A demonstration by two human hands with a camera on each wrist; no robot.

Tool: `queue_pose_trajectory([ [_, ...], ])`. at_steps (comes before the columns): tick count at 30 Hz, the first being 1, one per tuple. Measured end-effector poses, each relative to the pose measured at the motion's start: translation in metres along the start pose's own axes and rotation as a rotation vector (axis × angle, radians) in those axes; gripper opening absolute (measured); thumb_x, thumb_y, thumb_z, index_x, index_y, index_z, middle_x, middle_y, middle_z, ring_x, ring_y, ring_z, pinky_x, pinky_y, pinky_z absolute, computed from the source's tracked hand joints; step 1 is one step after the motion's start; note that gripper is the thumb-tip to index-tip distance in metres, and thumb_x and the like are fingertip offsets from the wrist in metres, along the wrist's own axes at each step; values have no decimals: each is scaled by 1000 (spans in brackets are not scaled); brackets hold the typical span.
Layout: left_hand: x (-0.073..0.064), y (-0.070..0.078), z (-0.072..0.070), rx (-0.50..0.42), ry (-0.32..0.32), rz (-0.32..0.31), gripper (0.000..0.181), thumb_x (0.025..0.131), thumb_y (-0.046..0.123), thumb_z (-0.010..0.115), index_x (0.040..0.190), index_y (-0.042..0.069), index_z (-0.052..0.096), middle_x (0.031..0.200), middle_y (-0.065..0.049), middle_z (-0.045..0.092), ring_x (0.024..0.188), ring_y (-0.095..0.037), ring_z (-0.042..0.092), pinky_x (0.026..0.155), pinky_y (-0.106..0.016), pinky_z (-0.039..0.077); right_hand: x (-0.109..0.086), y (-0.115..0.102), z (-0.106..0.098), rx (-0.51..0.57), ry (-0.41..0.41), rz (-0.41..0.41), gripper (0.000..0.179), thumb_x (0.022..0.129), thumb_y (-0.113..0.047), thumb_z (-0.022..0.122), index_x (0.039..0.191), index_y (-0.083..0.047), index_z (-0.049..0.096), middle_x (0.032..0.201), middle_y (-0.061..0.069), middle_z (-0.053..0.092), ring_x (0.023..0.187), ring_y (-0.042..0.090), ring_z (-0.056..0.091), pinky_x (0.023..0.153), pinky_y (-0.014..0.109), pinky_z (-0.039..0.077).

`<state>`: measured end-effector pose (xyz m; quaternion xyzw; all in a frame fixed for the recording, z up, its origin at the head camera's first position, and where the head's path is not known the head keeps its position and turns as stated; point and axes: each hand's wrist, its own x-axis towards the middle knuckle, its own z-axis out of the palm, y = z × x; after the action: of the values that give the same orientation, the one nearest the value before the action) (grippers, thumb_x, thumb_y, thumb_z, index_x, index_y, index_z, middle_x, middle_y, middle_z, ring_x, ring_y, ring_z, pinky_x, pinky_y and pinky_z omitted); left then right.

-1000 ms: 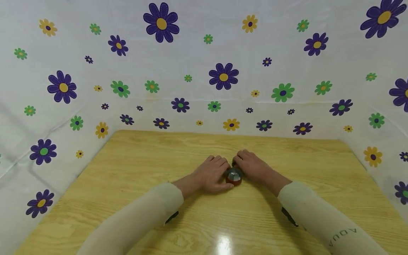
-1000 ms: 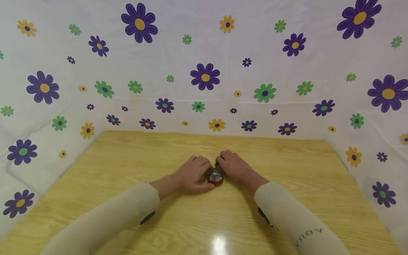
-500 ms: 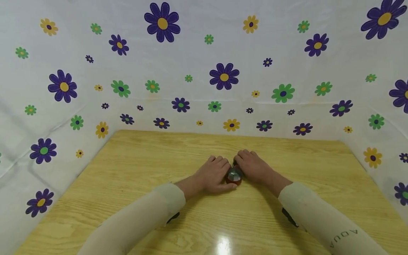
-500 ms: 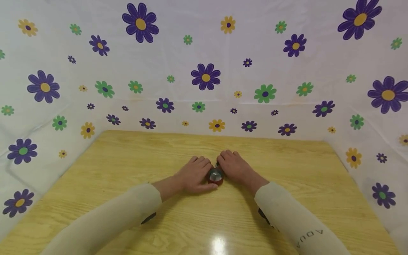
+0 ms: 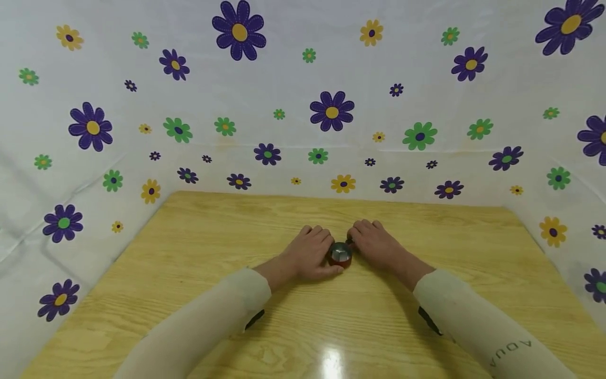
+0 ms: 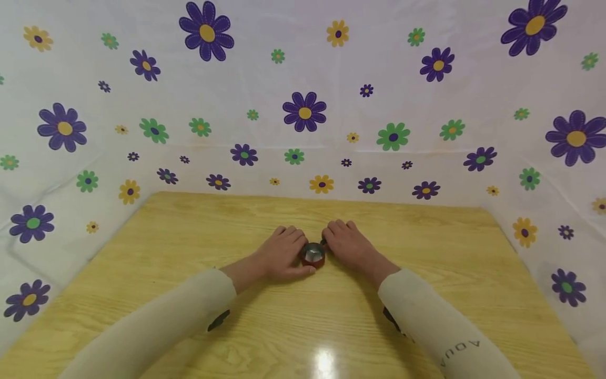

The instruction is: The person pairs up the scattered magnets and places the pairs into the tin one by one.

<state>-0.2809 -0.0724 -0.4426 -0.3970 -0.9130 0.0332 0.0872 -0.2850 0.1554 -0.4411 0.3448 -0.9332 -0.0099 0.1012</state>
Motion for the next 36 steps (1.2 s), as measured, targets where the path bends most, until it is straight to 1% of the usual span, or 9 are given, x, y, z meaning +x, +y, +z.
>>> queue_pose_trajectory([
  [4, 0, -1, 3, -9, 12, 1, 66, 92, 74, 40, 115, 15, 57, 107, 1, 57, 95, -17, 47, 85, -37, 35, -1, 0, 0, 20, 18, -12, 13, 103, -21, 54, 114, -13, 57, 109, 3, 53, 102, 21, 49, 87, 39, 39],
  [6, 0, -1, 3, -12, 28, 10, 65, 92, 74, 41, 114, 15, 57, 106, 1, 57, 94, -17, 46, 84, -37, 35, -2, 0, -1, 25, 24, -14, 13, 103, -21, 55, 114, -13, 56, 109, 2, 53, 102, 21, 49, 87, 39, 39],
  [12, 0, -3, 5, 28, 72, 34, 65, 92, 74, 41, 111, 14, 58, 102, 1, 56, 91, -18, 46, 83, -38, 34, -2, 1, 0, 30, 31, -30, 13, 103, -20, 56, 114, -13, 56, 110, 2, 53, 102, 21, 50, 86, 39, 39],
  [15, -1, -3, 5, 32, 63, 47, 64, 93, 72, 40, 111, 14, 57, 101, 0, 55, 91, -19, 46, 85, -38, 34, -3, 0, -1, 19, 21, -35, 14, 103, -20, 56, 114, -13, 56, 112, 3, 54, 103, 21, 50, 87, 38, 38],
  [17, -1, -2, 4, 27, 46, 51, 64, 93, 72, 39, 112, 13, 57, 103, 0, 55, 93, -19, 46, 86, -38, 34, -3, 0, -1, 20, 13, -34, 14, 103, -20, 56, 115, -13, 56, 112, 3, 54, 104, 21, 50, 87, 38, 39],
  [23, 1, -2, 1, 30, 29, 43, 63, 95, 70, 39, 116, 14, 57, 109, 0, 57, 100, -18, 49, 92, -38, 37, -3, 0, -2, 53, 23, -29, 11, 103, -18, 55, 113, -13, 56, 112, 3, 54, 103, 21, 51, 87, 38, 40],
  [32, 2, 0, 0, 9, 16, 37, 63, 95, 70, 40, 117, 13, 57, 111, -1, 57, 100, -20, 48, 90, -40, 35, -2, 0, -2, 78, 1, -4, 9, 102, -16, 56, 110, -12, 57, 107, 3, 54, 100, 20, 51, 86, 37, 38],
  [34, 1, 0, -1, 15, 12, 33, 63, 95, 70, 39, 116, 13, 57, 110, -1, 57, 100, -20, 48, 90, -40, 35, -2, -1, -2, 66, 8, -9, 8, 102, -16, 56, 110, -12, 56, 105, 2, 53, 98, 20, 50, 86, 36, 38],
  [36, 1, -1, -1, 19, 13, 33, 63, 95, 70, 39, 117, 13, 56, 111, 0, 57, 101, -19, 48, 91, -39, 35, -3, -1, -2, 27, 25, -16, 8, 102, -17, 56, 108, -12, 55, 104, 1, 53, 97, 20, 50, 85, 36, 37],
])
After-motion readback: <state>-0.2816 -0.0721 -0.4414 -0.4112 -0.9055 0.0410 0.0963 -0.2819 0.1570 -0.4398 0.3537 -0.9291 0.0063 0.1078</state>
